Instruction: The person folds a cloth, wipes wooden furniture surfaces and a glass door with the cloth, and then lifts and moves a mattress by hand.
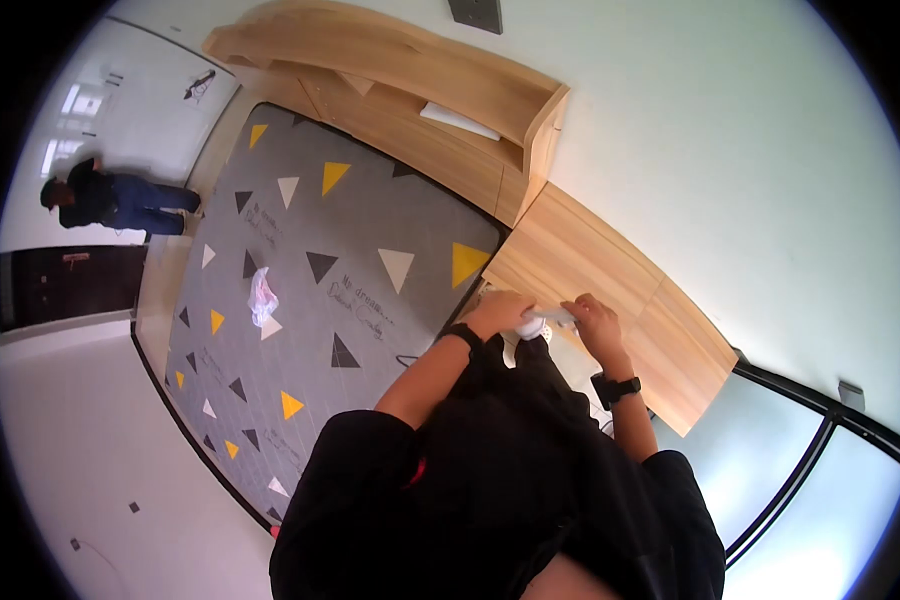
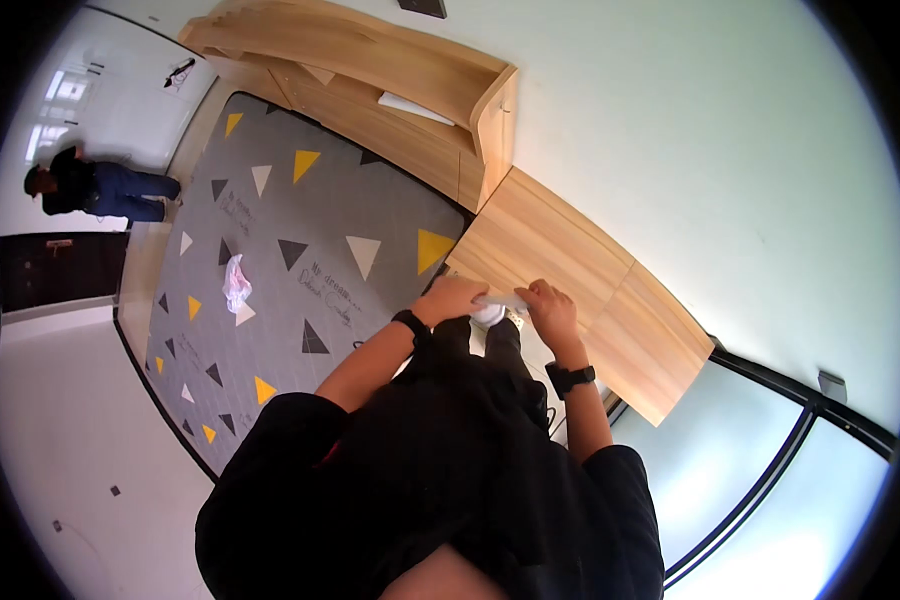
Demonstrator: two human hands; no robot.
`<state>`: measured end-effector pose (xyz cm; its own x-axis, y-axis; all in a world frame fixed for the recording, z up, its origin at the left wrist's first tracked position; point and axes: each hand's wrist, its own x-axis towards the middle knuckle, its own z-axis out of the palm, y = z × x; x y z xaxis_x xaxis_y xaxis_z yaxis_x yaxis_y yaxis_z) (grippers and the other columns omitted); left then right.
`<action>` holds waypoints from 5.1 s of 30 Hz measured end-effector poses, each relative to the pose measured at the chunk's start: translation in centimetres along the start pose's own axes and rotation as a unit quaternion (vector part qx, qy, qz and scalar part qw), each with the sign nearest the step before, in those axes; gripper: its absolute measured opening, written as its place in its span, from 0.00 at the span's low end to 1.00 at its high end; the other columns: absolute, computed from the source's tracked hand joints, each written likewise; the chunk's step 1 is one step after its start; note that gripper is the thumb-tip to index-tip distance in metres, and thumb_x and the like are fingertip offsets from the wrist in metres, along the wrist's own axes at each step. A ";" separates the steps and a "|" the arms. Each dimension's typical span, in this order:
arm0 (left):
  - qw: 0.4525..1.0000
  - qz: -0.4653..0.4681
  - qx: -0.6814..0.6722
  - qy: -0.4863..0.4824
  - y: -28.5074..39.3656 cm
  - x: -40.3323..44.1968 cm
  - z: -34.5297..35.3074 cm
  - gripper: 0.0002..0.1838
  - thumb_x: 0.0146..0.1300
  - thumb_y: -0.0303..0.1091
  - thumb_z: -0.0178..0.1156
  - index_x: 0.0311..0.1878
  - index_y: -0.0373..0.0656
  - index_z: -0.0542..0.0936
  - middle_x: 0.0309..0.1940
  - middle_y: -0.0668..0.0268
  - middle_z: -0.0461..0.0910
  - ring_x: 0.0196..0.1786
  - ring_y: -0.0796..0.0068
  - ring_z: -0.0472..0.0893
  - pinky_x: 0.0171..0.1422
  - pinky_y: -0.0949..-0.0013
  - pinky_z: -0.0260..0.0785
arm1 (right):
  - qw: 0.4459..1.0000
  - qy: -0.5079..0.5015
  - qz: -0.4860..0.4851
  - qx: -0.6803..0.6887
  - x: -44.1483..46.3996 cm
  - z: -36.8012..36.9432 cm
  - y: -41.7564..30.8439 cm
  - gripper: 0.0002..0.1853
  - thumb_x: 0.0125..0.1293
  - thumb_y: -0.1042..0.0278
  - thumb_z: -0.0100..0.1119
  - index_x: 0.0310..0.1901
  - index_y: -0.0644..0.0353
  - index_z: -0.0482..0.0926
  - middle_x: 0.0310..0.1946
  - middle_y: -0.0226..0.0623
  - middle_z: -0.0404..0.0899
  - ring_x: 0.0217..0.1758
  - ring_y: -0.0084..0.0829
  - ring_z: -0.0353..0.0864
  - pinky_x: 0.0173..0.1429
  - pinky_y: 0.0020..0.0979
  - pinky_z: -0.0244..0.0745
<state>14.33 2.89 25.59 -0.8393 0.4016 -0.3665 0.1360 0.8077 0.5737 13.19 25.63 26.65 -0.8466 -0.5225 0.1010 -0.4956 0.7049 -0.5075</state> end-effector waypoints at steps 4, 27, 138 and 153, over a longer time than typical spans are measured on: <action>0.987 -0.018 0.062 0.147 -0.4 1.1 -1.2 0.11 0.49 0.36 0.63 0.37 0.49 0.77 0.28 0.64 0.77 0.34 0.59 0.79 0.34 0.58 0.68 | 0.998 0.033 -0.001 -0.045 2.1 -2.2 -0.2 0.15 0.51 0.76 0.56 0.41 0.50 0.80 0.39 0.30 0.78 0.40 0.35 0.80 0.40 0.35 0.76; 0.997 0.000 -0.034 0.065 -3.6 9.0 16.6 0.10 0.55 0.29 0.51 0.40 0.44 0.78 0.37 0.59 0.79 0.41 0.56 0.79 0.43 0.55 0.71 | 0.940 -0.093 0.311 0.105 -10.8 12.0 14.7 0.17 0.58 0.74 0.49 0.48 0.50 0.80 0.42 0.45 0.81 0.46 0.44 0.80 0.50 0.40 0.74; -0.198 -0.283 -0.840 0.418 -27.7 -0.3 29.3 0.05 0.57 0.29 0.57 0.33 0.39 0.73 0.27 0.59 0.71 0.35 0.64 0.72 0.56 0.53 0.72 | 0.803 -0.243 0.543 0.035 26.3 38.6 3.8 0.28 0.55 0.66 0.54 0.56 0.71 0.64 0.54 0.55 0.70 0.52 0.48 0.72 0.55 0.37 0.67; -0.090 -0.317 -0.806 0.492 -21.7 -5.7 19.7 0.06 0.51 0.21 0.52 0.22 0.43 0.69 0.17 0.72 0.61 0.19 0.81 0.63 0.52 0.57 0.77 | 0.967 -0.222 0.103 -0.069 18.4 33.2 6.3 0.37 0.45 0.78 0.65 0.60 0.61 0.62 0.55 0.47 0.68 0.59 0.39 0.67 0.62 0.34 0.63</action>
<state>26.49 -8.46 0.78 -0.0493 -0.2080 -0.9769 0.5577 -0.8171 0.1458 0.90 4.52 -3.05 -0.7791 -0.4964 -0.3827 -0.3713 0.8574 -0.3563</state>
